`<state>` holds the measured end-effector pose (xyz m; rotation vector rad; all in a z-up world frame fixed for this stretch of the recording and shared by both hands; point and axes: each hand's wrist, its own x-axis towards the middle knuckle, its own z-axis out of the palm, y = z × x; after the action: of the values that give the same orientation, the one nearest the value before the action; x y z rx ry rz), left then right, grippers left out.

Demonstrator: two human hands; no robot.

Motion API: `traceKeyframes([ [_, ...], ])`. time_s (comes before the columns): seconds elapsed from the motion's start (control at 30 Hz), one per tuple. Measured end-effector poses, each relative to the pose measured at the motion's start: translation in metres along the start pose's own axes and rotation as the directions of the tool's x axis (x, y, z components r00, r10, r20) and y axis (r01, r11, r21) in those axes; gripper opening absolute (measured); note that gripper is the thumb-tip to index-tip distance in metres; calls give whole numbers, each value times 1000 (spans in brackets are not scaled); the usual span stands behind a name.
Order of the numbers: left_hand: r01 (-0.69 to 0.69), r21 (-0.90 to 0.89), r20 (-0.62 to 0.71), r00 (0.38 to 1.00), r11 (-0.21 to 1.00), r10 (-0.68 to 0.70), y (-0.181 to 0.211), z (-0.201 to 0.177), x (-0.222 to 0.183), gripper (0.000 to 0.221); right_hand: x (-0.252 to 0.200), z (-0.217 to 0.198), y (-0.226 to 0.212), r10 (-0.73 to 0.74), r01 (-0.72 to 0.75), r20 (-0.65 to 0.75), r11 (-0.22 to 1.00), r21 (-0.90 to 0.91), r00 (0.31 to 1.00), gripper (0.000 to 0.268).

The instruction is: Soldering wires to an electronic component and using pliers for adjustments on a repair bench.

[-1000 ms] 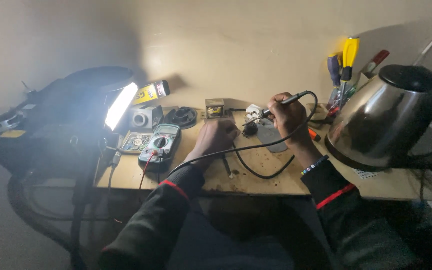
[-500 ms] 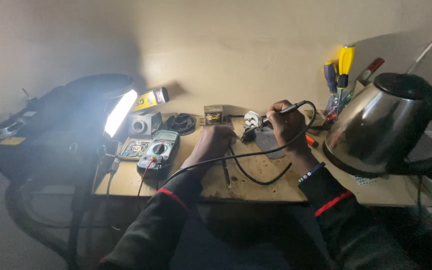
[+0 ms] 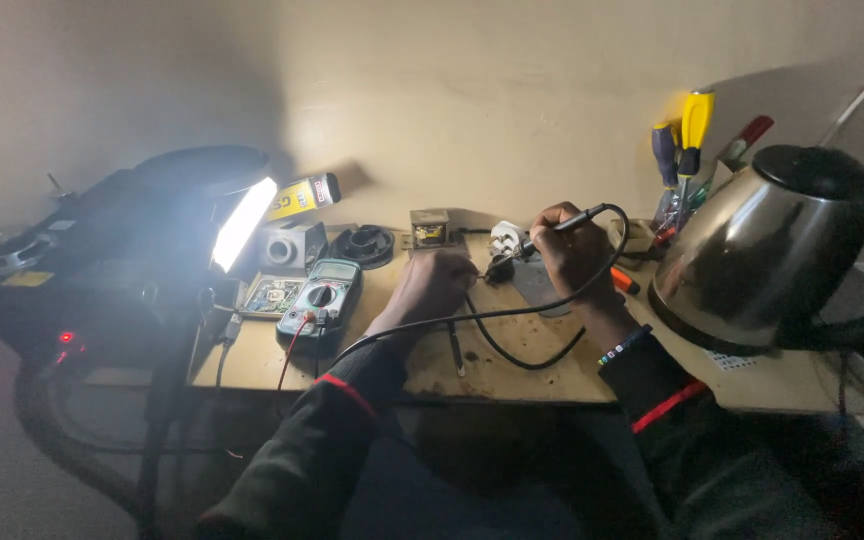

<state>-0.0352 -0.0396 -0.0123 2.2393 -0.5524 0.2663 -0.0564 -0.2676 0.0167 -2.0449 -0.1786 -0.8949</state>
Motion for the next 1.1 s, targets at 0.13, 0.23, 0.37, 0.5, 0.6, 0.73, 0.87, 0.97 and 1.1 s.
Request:
traceKeyframes([
  [0.13, 1, 22, -3, 1000, 1000, -1, -13, 10, 4, 22, -4, -2, -12, -23, 23, -11, 1000, 12, 1000, 21],
  [0.23, -37, 60, 12, 999, 998, 36, -18, 13, 8, 21, -6, -2, -14, 16, -16, 1, 1000, 23, 1000, 22],
  [0.37, -23, 75, 28, 999, 997, 21, -18, 14, 8, 22, -7, -4, -22, 43, -43, 31, 999, 0, 999, 20],
  [0.5, -26, 89, 50, 999, 996, 22, -16, 9, 9, 22, -7, -5, -24, 43, -46, 55, 997, 55, 998, 20],
  [0.6, -19, 65, 67, 998, 998, 14, -31, 21, 15, 22, -7, -4, -22, 34, -34, 31, 999, 9, 999, 22],
  [0.73, -28, 42, 1, 1000, 999, 28, -15, 11, 6, 19, -3, -4, -14, 24, -28, 37, 994, 104, 999, 18],
  [0.87, -20, 78, -29, 999, 997, 22, -2, -5, -5, 20, -9, -9, -36, 21, -29, 52, 986, 164, 998, 19],
  [0.97, -13, 123, -27, 999, 992, 16, 7, -11, -8, 20, -12, -11, -48, -21, 13, 47, 988, 157, 999, 18],
  [1.1, -16, 154, -13, 1000, 988, 18, -5, -2, 0, 23, -10, -13, -85, -167, 151, 82, 973, 173, 983, 15],
])
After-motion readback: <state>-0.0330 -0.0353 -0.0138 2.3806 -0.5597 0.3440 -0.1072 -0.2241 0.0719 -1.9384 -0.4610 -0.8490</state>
